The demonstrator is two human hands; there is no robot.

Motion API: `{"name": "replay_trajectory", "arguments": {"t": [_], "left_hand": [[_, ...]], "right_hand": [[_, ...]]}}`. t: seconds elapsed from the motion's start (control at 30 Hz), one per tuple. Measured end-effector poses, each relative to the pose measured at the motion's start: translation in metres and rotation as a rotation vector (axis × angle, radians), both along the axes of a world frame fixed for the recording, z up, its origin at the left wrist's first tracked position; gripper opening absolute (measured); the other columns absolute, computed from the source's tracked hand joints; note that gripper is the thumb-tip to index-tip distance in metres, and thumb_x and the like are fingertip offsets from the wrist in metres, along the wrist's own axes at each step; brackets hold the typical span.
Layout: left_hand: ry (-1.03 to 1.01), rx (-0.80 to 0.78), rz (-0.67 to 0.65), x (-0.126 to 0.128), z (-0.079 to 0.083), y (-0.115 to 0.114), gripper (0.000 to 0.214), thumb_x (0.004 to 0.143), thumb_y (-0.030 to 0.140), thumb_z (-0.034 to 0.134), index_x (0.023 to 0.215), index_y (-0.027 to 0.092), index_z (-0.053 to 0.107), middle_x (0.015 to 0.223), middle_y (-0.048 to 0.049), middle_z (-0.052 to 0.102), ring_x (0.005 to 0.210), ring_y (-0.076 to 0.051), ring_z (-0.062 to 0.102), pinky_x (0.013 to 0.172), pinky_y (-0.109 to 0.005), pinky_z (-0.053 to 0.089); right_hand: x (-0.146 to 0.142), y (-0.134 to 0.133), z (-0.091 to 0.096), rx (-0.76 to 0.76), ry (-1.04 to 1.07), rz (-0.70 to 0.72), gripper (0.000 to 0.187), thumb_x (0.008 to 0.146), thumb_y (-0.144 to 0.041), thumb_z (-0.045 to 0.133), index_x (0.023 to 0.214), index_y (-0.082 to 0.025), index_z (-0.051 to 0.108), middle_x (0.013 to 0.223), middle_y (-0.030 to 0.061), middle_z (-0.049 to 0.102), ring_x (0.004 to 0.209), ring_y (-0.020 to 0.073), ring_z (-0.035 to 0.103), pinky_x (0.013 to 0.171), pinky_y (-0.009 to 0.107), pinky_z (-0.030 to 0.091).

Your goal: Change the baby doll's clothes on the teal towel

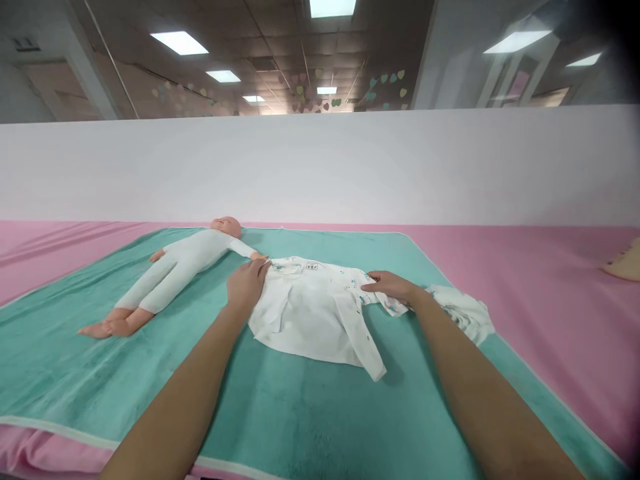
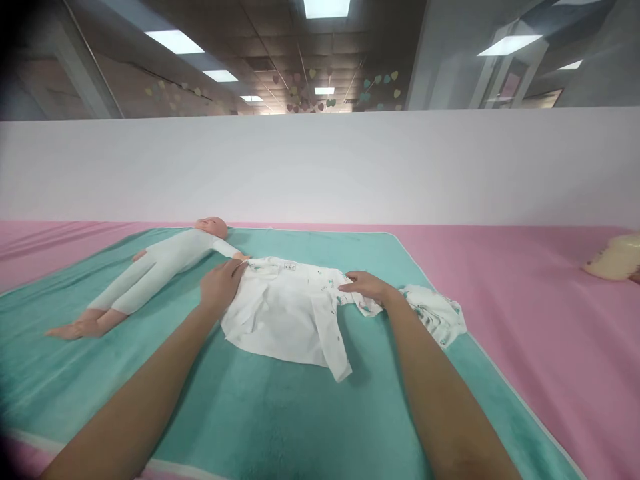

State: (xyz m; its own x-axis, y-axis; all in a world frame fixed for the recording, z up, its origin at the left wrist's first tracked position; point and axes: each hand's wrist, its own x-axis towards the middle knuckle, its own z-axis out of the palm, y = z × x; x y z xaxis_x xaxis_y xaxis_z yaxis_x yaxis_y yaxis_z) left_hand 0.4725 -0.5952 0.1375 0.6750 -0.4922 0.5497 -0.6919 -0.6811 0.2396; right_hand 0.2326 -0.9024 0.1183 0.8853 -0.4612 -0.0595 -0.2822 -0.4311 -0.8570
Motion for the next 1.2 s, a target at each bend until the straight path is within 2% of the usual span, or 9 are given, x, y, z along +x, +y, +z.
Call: {"name": "replay_trajectory", "arguments": {"t": [0.1,0.2,0.33,0.4,0.6,0.67,0.83,1.07,1.2], "left_hand": [[0.035,0.021,0.045,0.002,-0.002,-0.001,0.041,0.092,0.048,0.029,0.099,0.024,0.061,0.094,-0.0064,0.068,0.085,-0.025,0.061,0.061,-0.029,0.036],[0.197,0.045,0.06,0.007,-0.009,-0.004,0.039,0.09,0.049,0.031,0.096,0.024,0.06,0.084,-0.0058,0.068,0.08,-0.026,0.061,0.058,-0.029,0.035],[0.426,0.037,0.063,0.011,-0.014,-0.007,0.043,0.087,0.055,0.033,0.09,0.023,0.061,0.084,-0.0062,0.067,0.083,-0.027,0.061,0.063,-0.031,0.039],[0.548,-0.017,-0.035,0.01,-0.012,-0.001,0.044,0.083,0.059,0.038,0.09,0.023,0.063,0.09,-0.0059,0.067,0.088,-0.027,0.06,0.07,-0.033,0.042],[1.047,-0.219,-0.584,0.004,0.008,0.044,0.053,0.073,0.055,0.06,0.113,0.021,0.057,0.114,-0.007,0.063,0.104,-0.025,0.058,0.083,-0.031,0.047],[1.103,-0.213,-0.66,0.006,0.01,0.053,0.052,0.069,0.05,0.066,0.111,0.02,0.057,0.112,-0.0075,0.063,0.103,-0.025,0.058,0.082,-0.031,0.047],[1.068,-0.287,-0.606,0.016,0.0,0.054,0.037,0.072,0.05,0.065,0.089,0.018,0.058,0.083,-0.0015,0.065,0.074,-0.017,0.06,0.063,-0.025,0.044],[0.972,-0.611,-0.485,0.014,0.0,0.05,0.043,0.073,0.053,0.062,0.1,0.019,0.058,0.082,-0.0013,0.065,0.065,-0.014,0.058,0.058,-0.023,0.043],[0.753,-0.389,-0.237,0.023,0.0,0.054,0.043,0.077,0.057,0.052,0.099,0.02,0.06,0.076,-0.0019,0.063,0.063,-0.017,0.057,0.055,-0.025,0.041]], "right_hand": [[-0.005,-0.001,0.002,0.245,0.042,0.062,0.05,0.057,-0.041,0.078,0.1,-0.02,0.065,0.106,0.0074,0.065,0.098,0.0252,0.059,0.078,0.032,0.049],[-0.003,0.002,0.001,0.447,0.017,0.106,0.042,0.062,-0.041,0.075,0.097,-0.019,0.065,0.095,0.007,0.069,0.086,0.0226,0.064,0.073,0.031,0.052],[-0.001,-0.002,-0.003,0.419,-0.116,-0.028,0.036,0.064,-0.04,0.073,0.093,-0.019,0.064,0.089,0.0038,0.069,0.078,0.0185,0.064,0.069,0.027,0.052],[-0.002,-0.006,-0.005,0.444,-0.151,-0.031,0.039,0.065,-0.039,0.071,0.097,-0.02,0.064,0.09,0.0033,0.069,0.078,0.0188,0.065,0.069,0.029,0.052],[-0.003,-0.008,-0.008,0.526,-0.208,-0.023,0.047,0.069,-0.039,0.067,0.111,-0.022,0.058,0.106,0.0074,0.067,0.088,0.0211,0.066,0.076,0.034,0.053],[-0.002,-0.005,-0.008,0.515,-0.216,-0.054,0.047,0.068,-0.038,0.069,0.11,-0.021,0.058,0.111,0.0086,0.065,0.091,0.0219,0.065,0.079,0.035,0.053],[0.003,-0.003,-0.011,0.565,-0.277,-0.084,0.04,0.063,-0.029,0.073,0.101,-0.023,0.061,0.12,0.0066,0.062,0.095,0.0222,0.065,0.08,0.034,0.054],[0.014,0.001,-0.024,0.622,-0.432,-0.117,0.042,0.058,-0.026,0.075,0.098,-0.022,0.061,0.113,0.0063,0.065,0.097,0.0231,0.065,0.085,0.036,0.052],[0.018,0.005,-0.027,0.624,-0.447,-0.14,0.039,0.059,-0.027,0.075,0.096,-0.023,0.06,0.113,0.0055,0.065,0.097,0.0229,0.065,0.086,0.036,0.053]]}}
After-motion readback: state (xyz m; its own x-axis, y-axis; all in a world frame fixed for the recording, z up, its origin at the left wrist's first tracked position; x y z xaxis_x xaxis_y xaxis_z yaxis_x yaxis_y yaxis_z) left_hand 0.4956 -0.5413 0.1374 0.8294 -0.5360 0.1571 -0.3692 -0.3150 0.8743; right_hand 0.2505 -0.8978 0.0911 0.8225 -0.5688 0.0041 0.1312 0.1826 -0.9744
